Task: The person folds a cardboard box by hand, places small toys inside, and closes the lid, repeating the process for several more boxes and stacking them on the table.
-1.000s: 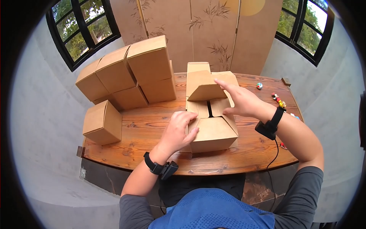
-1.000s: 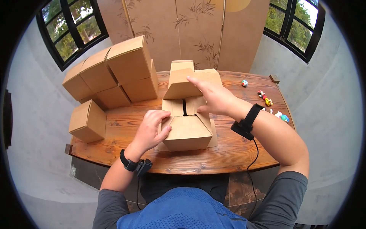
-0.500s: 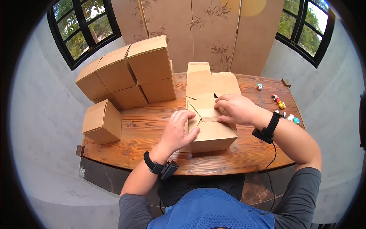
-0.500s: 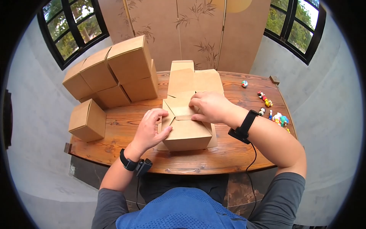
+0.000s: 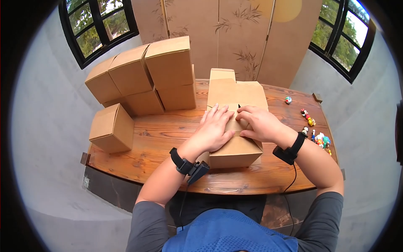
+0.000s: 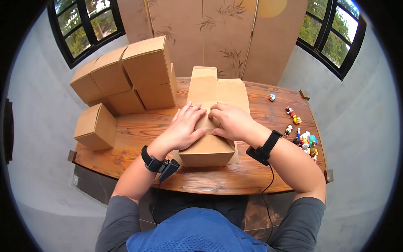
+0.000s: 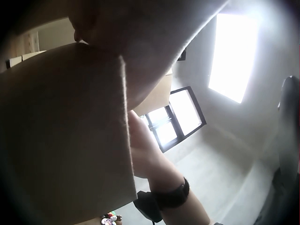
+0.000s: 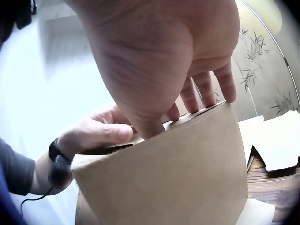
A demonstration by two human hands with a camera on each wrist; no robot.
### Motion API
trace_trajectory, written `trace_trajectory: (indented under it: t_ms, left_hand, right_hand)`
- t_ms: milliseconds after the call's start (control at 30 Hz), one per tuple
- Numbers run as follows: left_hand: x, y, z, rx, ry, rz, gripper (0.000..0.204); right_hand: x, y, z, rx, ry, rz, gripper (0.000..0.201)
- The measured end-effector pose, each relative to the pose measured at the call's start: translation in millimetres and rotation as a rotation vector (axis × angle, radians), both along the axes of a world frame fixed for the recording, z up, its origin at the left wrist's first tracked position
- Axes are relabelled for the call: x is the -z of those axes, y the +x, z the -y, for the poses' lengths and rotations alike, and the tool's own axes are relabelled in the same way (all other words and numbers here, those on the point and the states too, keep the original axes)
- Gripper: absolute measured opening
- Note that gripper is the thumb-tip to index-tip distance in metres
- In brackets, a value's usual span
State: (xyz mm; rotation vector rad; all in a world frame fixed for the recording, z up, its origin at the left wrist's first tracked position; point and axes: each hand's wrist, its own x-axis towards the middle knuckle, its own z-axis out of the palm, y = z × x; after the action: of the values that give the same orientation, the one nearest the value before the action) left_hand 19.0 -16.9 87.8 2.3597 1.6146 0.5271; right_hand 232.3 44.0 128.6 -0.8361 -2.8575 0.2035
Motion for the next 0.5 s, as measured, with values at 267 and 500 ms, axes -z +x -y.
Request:
trace_trajectory:
  t_ms: [267, 500]
  left_hand:
    - [10.5, 3.7, -0.4, -0.026, 0.068, -0.041, 0.058]
    - [15.9, 0.7, -2.2, -0.009, 0.121, 0.030, 0.056]
  right_hand:
    - [-9.4, -7.9, -10.4, 0.109, -0.129, 0.016, 0.046]
    - [-16.5, -26.3, -11.3, 0.120, -0.085, 0.168, 0.048]
